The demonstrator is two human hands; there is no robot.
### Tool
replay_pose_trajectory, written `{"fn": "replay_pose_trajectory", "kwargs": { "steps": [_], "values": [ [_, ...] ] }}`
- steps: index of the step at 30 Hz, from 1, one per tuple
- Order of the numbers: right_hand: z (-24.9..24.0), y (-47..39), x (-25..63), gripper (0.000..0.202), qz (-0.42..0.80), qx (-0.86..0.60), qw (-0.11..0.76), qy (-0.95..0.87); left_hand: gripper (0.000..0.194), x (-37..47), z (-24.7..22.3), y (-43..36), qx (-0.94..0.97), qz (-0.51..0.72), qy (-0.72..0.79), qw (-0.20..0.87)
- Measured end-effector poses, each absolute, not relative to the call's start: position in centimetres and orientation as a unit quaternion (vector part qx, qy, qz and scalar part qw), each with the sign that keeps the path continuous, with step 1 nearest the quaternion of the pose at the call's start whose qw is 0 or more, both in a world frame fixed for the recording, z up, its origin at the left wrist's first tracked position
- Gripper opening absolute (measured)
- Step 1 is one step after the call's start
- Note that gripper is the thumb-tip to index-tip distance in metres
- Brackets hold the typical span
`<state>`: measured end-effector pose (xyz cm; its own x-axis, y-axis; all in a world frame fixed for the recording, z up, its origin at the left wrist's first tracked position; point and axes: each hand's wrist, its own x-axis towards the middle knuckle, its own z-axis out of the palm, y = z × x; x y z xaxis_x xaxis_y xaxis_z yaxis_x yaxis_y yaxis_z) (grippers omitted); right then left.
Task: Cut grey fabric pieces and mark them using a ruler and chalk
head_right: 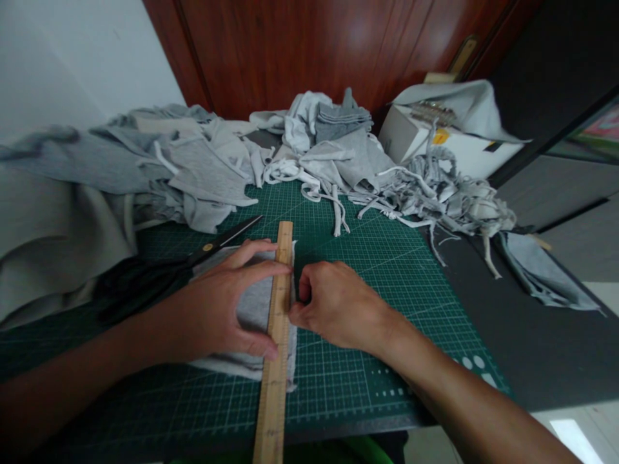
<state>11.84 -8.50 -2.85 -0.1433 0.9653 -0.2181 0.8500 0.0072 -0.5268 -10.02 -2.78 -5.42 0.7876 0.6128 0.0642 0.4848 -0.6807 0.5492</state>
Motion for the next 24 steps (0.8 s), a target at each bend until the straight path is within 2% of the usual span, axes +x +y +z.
{"fn": "replay_pose_trajectory", "kwargs": {
  "steps": [24],
  "values": [
    [-2.94,-8.40,11.90,0.012,0.265,-0.647,0.097,-0.708,0.098,-9.87,-5.20,-2.82,0.902,0.114,0.320,0.267]
  ]
}}
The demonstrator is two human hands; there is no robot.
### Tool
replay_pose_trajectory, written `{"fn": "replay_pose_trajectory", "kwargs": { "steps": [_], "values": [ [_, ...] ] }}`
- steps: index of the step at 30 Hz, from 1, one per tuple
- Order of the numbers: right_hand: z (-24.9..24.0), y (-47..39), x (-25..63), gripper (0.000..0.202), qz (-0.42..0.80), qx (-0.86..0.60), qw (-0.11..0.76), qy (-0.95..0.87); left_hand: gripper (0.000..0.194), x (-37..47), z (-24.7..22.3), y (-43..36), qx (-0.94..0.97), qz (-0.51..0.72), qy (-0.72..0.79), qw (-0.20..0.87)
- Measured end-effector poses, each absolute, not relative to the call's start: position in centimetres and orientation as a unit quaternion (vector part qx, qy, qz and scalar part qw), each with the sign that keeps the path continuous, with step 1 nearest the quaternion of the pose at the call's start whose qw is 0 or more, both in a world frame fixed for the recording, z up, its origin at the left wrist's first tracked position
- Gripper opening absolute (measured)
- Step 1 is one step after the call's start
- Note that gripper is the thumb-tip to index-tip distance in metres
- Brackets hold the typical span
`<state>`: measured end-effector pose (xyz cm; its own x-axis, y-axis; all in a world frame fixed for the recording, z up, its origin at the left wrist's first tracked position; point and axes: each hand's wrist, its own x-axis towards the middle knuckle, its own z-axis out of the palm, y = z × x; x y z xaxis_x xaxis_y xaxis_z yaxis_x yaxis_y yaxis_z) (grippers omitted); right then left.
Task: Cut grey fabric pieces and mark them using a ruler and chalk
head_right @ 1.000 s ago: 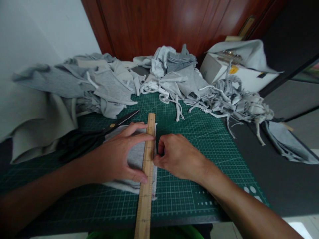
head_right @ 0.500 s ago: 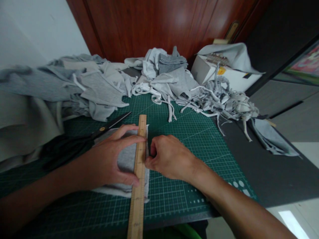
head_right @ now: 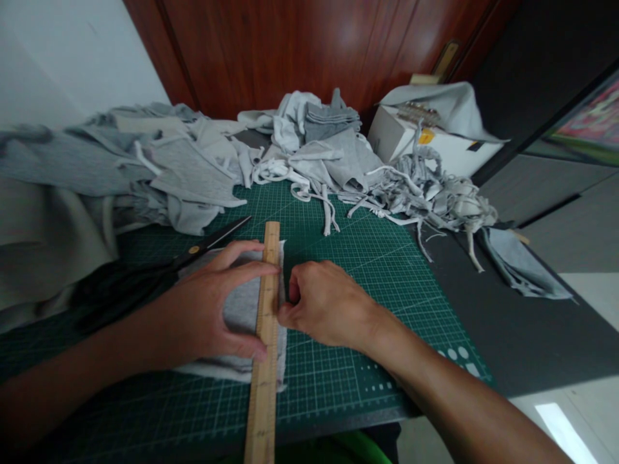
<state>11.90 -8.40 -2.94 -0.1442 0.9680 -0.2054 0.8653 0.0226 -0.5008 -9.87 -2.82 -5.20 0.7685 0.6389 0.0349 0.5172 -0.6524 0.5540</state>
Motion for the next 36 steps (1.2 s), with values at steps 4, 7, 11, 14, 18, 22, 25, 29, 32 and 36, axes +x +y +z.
{"fn": "replay_pose_trajectory", "kwargs": {
  "steps": [4,7,11,14,18,22,25,29,32,36],
  "values": [
    [-2.8,-8.3,11.8,0.012,0.269,-0.645,0.099,-0.708,0.098,-9.8,-5.2,-2.7,0.902,0.115,0.318,0.270],
    [-2.8,-8.3,11.8,0.011,0.272,-0.645,0.096,-0.707,0.098,-9.8,-5.2,-2.7,0.902,0.117,0.318,0.266],
    [-2.9,-8.4,11.9,0.010,0.266,-0.647,0.097,-0.708,0.099,-9.7,-5.2,-2.7,0.900,0.114,0.325,0.266],
    [-2.9,-8.4,11.9,0.011,0.265,-0.648,0.097,-0.707,0.098,-9.7,-5.2,-2.7,0.898,0.114,0.328,0.270],
    [-2.9,-8.5,11.9,0.011,0.267,-0.645,0.096,-0.709,0.098,-9.9,-5.5,-2.7,0.902,0.124,0.315,0.268],
    [-3.0,-8.6,12.1,0.011,0.264,-0.637,0.096,-0.718,0.101,-10.0,-5.8,-2.6,0.902,0.139,0.305,0.272],
    [-2.7,-8.6,12.5,0.010,0.298,-0.606,0.088,-0.732,0.095,-10.0,-5.8,-2.6,0.904,0.145,0.297,0.272],
    [-1.6,-8.3,13.4,0.004,0.384,-0.561,0.088,-0.728,0.093,-10.0,-5.8,-2.7,0.908,0.146,0.289,0.265],
    [-0.8,-7.6,14.3,0.013,0.389,-0.579,0.137,-0.703,0.099,-10.1,-5.8,-2.7,0.911,0.142,0.291,0.257],
    [-0.3,-6.1,15.2,0.024,0.409,-0.573,0.200,-0.682,0.100,-10.1,-5.7,-2.7,0.912,0.139,0.289,0.255]
  ]
}}
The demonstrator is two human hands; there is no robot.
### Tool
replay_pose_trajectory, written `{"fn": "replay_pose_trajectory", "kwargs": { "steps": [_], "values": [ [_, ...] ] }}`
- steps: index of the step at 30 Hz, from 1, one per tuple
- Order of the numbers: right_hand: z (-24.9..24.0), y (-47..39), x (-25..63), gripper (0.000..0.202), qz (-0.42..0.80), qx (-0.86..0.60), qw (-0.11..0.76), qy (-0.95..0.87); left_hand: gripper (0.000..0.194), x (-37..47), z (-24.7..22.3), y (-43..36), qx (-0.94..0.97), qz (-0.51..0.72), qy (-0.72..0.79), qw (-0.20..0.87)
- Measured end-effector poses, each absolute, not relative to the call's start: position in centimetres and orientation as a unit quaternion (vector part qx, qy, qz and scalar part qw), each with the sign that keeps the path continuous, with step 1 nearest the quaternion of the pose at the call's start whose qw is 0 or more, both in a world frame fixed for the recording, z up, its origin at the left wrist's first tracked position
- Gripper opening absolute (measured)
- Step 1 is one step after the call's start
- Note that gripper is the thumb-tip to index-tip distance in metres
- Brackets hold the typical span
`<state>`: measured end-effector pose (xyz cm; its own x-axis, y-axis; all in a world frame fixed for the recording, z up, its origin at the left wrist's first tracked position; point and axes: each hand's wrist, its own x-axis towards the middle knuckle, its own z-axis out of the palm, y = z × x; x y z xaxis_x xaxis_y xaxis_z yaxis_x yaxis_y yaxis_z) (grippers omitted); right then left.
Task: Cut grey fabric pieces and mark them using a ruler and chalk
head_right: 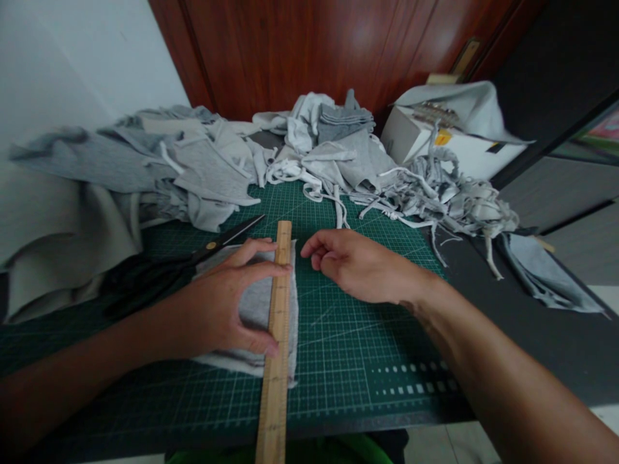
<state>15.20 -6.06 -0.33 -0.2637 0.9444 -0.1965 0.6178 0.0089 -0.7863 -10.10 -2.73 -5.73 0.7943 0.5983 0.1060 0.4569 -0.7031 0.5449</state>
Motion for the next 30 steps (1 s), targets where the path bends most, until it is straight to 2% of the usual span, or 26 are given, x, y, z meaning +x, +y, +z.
{"fn": "replay_pose_trajectory", "kwargs": {
  "steps": [6,10,19,22,24,30],
  "values": [
    [-1.6,-4.1,14.9,0.031,0.542,-0.550,0.336,-0.540,0.098,-10.0,-5.6,-2.8,0.905,0.135,0.300,0.269],
    [-2.1,-3.1,14.9,0.030,0.551,-0.550,0.398,-0.486,0.094,-10.0,-5.6,-3.0,0.902,0.136,0.306,0.273],
    [-2.6,-1.3,14.4,0.009,0.480,-0.570,0.378,-0.549,0.095,-9.9,-5.3,-2.8,0.922,0.142,0.280,0.226],
    [-2.9,-1.4,14.1,0.015,0.501,-0.545,0.365,-0.565,0.096,-9.8,-5.3,-2.7,0.924,0.149,0.275,0.218],
    [-3.1,-1.5,13.9,0.013,0.494,-0.535,0.352,-0.589,0.100,-9.8,-5.4,-2.7,0.923,0.160,0.273,0.217],
    [-4.1,-1.2,13.2,0.017,0.392,-0.570,0.350,-0.632,0.107,-9.8,-5.3,-2.8,0.925,0.148,0.282,0.209]
  ]
}}
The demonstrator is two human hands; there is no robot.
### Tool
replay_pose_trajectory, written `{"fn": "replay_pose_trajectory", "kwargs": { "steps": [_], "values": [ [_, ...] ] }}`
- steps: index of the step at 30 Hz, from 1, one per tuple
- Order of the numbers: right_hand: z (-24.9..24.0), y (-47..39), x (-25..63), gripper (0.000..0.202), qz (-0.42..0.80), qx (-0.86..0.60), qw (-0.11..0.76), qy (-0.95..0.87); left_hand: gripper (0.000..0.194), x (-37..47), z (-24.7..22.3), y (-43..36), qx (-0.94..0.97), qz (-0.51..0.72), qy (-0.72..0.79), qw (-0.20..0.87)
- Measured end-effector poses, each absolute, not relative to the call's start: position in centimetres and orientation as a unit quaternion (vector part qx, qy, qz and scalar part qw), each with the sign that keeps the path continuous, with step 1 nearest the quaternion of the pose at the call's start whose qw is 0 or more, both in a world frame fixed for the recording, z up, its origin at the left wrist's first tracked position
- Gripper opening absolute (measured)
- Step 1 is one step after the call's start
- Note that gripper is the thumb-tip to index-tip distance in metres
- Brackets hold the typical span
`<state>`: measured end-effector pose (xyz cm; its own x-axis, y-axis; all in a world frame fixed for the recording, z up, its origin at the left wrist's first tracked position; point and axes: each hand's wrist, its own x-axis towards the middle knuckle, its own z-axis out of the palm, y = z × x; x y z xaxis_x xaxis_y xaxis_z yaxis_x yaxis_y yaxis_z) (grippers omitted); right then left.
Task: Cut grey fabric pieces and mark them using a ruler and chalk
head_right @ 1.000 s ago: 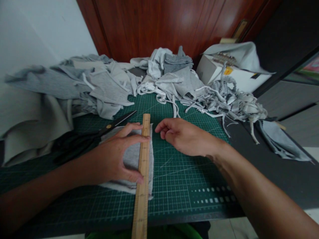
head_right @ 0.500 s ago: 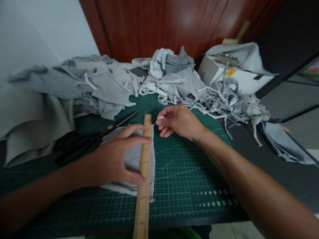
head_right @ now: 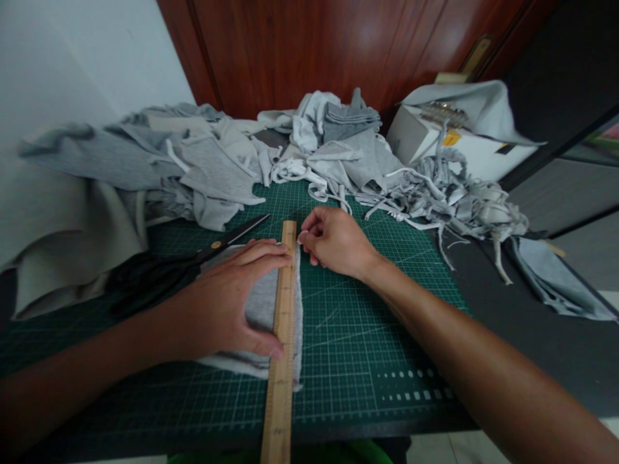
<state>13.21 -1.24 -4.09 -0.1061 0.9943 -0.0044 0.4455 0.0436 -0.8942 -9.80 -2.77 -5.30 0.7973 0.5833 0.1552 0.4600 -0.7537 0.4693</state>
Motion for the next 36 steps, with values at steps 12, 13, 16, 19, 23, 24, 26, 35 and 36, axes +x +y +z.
{"fn": "replay_pose_trajectory", "kwargs": {
  "steps": [12,13,16,19,23,24,26,35,36],
  "values": [
    [-4.9,-0.5,12.5,0.011,0.239,-0.625,0.279,-0.688,0.106,-9.7,-5.3,-2.7,0.923,0.155,0.279,0.213],
    [-4.8,-0.6,12.4,0.011,0.232,-0.626,0.278,-0.690,0.107,-9.7,-5.3,-2.7,0.924,0.151,0.280,0.212],
    [-4.0,-1.1,12.3,0.011,0.231,-0.616,0.261,-0.706,0.113,-9.7,-5.2,-2.7,0.926,0.139,0.281,0.208],
    [-3.0,-1.5,12.4,0.010,0.247,-0.610,0.222,-0.720,0.115,-9.7,-5.0,-2.7,0.926,0.140,0.279,0.211],
    [-2.7,-1.1,12.5,0.009,0.239,-0.629,0.238,-0.701,0.110,-9.7,-5.0,-2.7,0.923,0.148,0.281,0.218],
    [-2.8,-1.0,12.5,0.009,0.232,-0.630,0.242,-0.701,0.110,-9.7,-5.0,-2.7,0.923,0.148,0.282,0.217],
    [-3.0,-0.9,12.4,0.009,0.217,-0.630,0.243,-0.705,0.111,-9.7,-5.0,-2.7,0.924,0.145,0.282,0.213],
    [-3.3,-0.2,12.0,0.013,0.213,-0.626,0.237,-0.711,0.113,-9.8,-5.2,-2.8,0.932,0.144,0.271,0.193],
    [-3.5,0.1,12.1,0.013,0.209,-0.631,0.249,-0.704,0.111,-9.8,-5.3,-2.8,0.932,0.145,0.270,0.194]
  ]
}}
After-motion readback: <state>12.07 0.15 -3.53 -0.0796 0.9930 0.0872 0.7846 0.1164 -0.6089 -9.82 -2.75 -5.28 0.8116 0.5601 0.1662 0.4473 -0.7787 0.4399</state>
